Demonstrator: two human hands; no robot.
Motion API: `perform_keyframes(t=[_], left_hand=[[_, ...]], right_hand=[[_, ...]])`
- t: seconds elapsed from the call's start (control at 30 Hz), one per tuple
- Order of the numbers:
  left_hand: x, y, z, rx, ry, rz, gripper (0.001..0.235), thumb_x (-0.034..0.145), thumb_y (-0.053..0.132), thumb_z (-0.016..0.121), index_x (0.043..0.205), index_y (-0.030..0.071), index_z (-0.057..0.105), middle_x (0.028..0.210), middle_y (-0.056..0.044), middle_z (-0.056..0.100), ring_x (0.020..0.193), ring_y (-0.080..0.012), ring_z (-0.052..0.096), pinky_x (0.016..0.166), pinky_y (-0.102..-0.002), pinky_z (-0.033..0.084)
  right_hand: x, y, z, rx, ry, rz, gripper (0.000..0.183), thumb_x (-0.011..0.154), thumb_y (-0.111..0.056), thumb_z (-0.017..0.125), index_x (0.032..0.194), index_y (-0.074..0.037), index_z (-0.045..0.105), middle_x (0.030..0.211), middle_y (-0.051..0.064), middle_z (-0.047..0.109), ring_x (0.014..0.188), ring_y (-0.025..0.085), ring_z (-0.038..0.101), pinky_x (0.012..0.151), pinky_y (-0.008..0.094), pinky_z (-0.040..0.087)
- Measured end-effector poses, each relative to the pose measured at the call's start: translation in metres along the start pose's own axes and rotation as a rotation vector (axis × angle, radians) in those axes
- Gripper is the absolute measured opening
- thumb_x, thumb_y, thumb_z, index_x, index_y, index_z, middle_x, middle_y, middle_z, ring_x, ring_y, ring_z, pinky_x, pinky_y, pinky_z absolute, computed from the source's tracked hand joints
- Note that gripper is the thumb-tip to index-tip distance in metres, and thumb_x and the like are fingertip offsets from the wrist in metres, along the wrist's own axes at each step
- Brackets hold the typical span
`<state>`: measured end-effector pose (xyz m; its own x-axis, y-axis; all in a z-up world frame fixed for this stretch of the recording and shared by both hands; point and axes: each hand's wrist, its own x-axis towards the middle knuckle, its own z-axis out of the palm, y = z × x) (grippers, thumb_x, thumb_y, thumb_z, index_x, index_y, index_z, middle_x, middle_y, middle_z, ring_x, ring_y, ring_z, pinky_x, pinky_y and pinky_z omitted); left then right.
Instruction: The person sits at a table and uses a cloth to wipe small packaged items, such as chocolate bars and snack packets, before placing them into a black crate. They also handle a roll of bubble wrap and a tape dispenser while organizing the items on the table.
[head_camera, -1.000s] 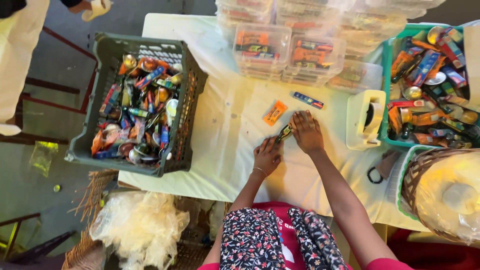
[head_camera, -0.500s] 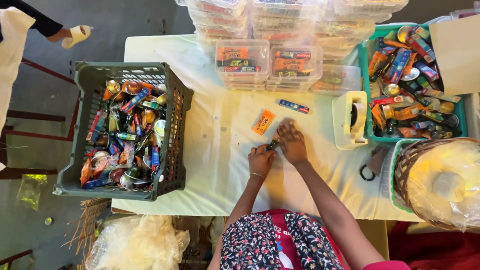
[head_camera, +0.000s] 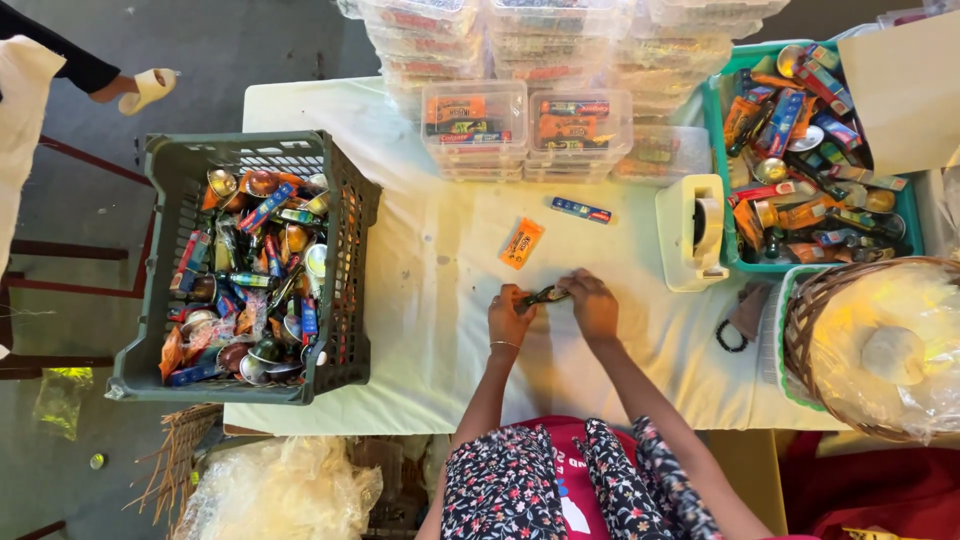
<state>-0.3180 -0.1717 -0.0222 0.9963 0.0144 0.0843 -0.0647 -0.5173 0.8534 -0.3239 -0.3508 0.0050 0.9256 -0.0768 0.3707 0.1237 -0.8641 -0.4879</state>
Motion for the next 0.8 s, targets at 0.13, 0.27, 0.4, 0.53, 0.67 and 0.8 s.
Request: perform_keyframes(t=[0.13, 0.27, 0.4, 0.53, 0.67, 0.8], left_hand=[[0.001, -0.019, 0.008, -0.006, 0.019, -0.022, 0.047, 0.07, 0.008, 0.088, 0.108, 0.009, 0.06, 0.095, -0.008, 0.075, 0.09, -0.0294, 0.069, 0.08, -0.041, 0.055], [-0.001, -0.032, 0.013, 0.051, -0.021, -0.106, 0.048, 0.072, 0.002, 0.084, 0.114, 0.012, 0.064, 0.097, -0.01, 0.073, 0.092, -0.0287, 0.071, 0.081, -0.038, 0.058], [0.0, -0.011, 0.001, -0.068, -0.041, -0.133, 0.045, 0.071, 0.006, 0.087, 0.11, 0.01, 0.064, 0.098, -0.008, 0.074, 0.088, -0.0236, 0.073, 0.08, -0.036, 0.059], [0.001, -0.009, 0.003, -0.063, -0.036, -0.114, 0.042, 0.07, 0.009, 0.089, 0.105, 0.01, 0.066, 0.094, -0.007, 0.077, 0.085, -0.0235, 0.072, 0.079, -0.037, 0.057], [0.0, -0.017, 0.006, 0.023, -0.028, -0.107, 0.042, 0.071, 0.009, 0.089, 0.106, 0.01, 0.066, 0.095, -0.008, 0.075, 0.086, -0.0249, 0.07, 0.079, -0.038, 0.056], [0.002, -0.019, 0.005, 0.052, -0.03, -0.1, 0.045, 0.07, 0.009, 0.089, 0.109, 0.01, 0.066, 0.094, -0.009, 0.073, 0.089, -0.0261, 0.068, 0.079, -0.038, 0.055]], right_hand=[[-0.002, -0.038, -0.003, -0.026, -0.095, -0.091, 0.016, 0.084, -0.013, 0.072, 0.098, -0.014, 0.078, 0.108, 0.003, 0.071, 0.108, 0.022, 0.068, 0.084, 0.036, 0.056], [-0.001, -0.05, -0.002, 0.061, -0.124, -0.341, 0.025, 0.077, -0.019, 0.075, 0.099, -0.007, 0.077, 0.114, 0.009, 0.068, 0.119, 0.032, 0.06, 0.097, 0.04, 0.054], [-0.005, -0.001, 0.024, 0.094, -0.119, -0.155, 0.014, 0.086, -0.013, 0.073, 0.098, -0.014, 0.08, 0.117, 0.005, 0.068, 0.118, 0.03, 0.062, 0.094, 0.038, 0.055], [-0.002, -0.005, 0.016, 0.099, 0.004, 0.189, 0.013, 0.09, -0.011, 0.071, 0.097, -0.013, 0.081, 0.109, 0.006, 0.067, 0.1, 0.027, 0.063, 0.085, 0.039, 0.056], [-0.014, -0.034, 0.028, 0.196, -0.052, 0.043, 0.008, 0.091, -0.01, 0.069, 0.093, -0.01, 0.077, 0.104, 0.007, 0.064, 0.097, 0.027, 0.064, 0.08, 0.039, 0.057], [-0.001, -0.037, 0.016, 0.227, -0.23, -0.026, 0.014, 0.084, -0.013, 0.074, 0.096, -0.014, 0.082, 0.098, 0.01, 0.064, 0.09, 0.029, 0.065, 0.074, 0.041, 0.056]])
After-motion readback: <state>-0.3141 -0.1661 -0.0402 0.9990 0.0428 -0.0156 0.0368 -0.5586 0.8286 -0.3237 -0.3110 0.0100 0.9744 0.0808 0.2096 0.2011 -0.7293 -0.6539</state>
